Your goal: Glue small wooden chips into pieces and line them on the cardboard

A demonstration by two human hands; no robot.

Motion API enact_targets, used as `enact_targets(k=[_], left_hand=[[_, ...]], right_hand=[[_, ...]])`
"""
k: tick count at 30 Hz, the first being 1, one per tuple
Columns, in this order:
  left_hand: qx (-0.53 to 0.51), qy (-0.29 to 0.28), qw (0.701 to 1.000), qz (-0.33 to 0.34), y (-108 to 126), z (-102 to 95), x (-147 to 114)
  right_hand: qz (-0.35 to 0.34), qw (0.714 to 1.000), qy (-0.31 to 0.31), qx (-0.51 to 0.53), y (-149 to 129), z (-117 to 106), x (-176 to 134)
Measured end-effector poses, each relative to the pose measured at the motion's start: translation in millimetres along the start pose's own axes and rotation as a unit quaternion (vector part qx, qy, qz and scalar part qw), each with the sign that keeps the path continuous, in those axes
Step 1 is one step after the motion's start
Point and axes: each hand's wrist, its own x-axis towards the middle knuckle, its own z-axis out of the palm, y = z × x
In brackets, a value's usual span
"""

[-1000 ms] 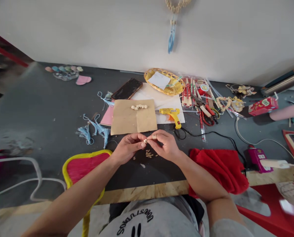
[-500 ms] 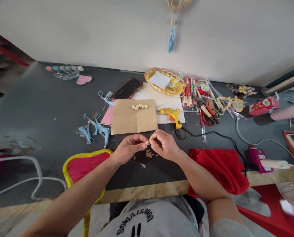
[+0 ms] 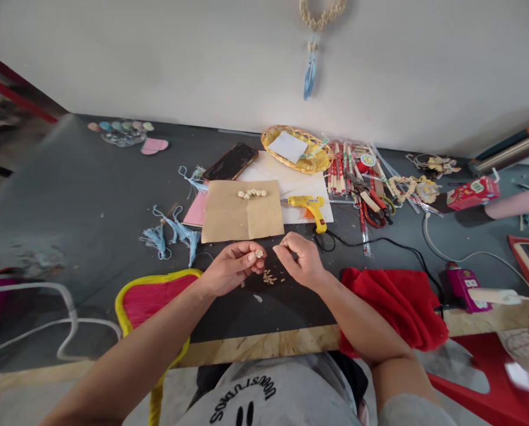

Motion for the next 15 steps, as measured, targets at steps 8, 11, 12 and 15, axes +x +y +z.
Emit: enact_targets(k=[8, 11, 12, 15], left_hand=[[0.068, -0.018, 0.997, 0.013, -3.3, -0.7, 0.6], [0.096, -0.02, 0.995, 0.016, -4.1, -0.7, 0.5], [0.099, -0.018, 0.995, 0.015, -4.3, -0.8, 0.4], [0.099, -0.008, 0.995, 0.013, -4.0, -0.5, 0.5]], right_hand=[[-0.089, 0.994, -0.018, 0.055, 4.7, 3.9, -1.4], [-0.103, 0.994, -0.025, 0.033, 3.3, 4.8, -0.9], [-0.104, 0.994, -0.021, 0.029, 3.0, 5.1, -0.8], [-0.105, 0.994, -0.002, 0.02, 2.2, 5.5, -0.3]])
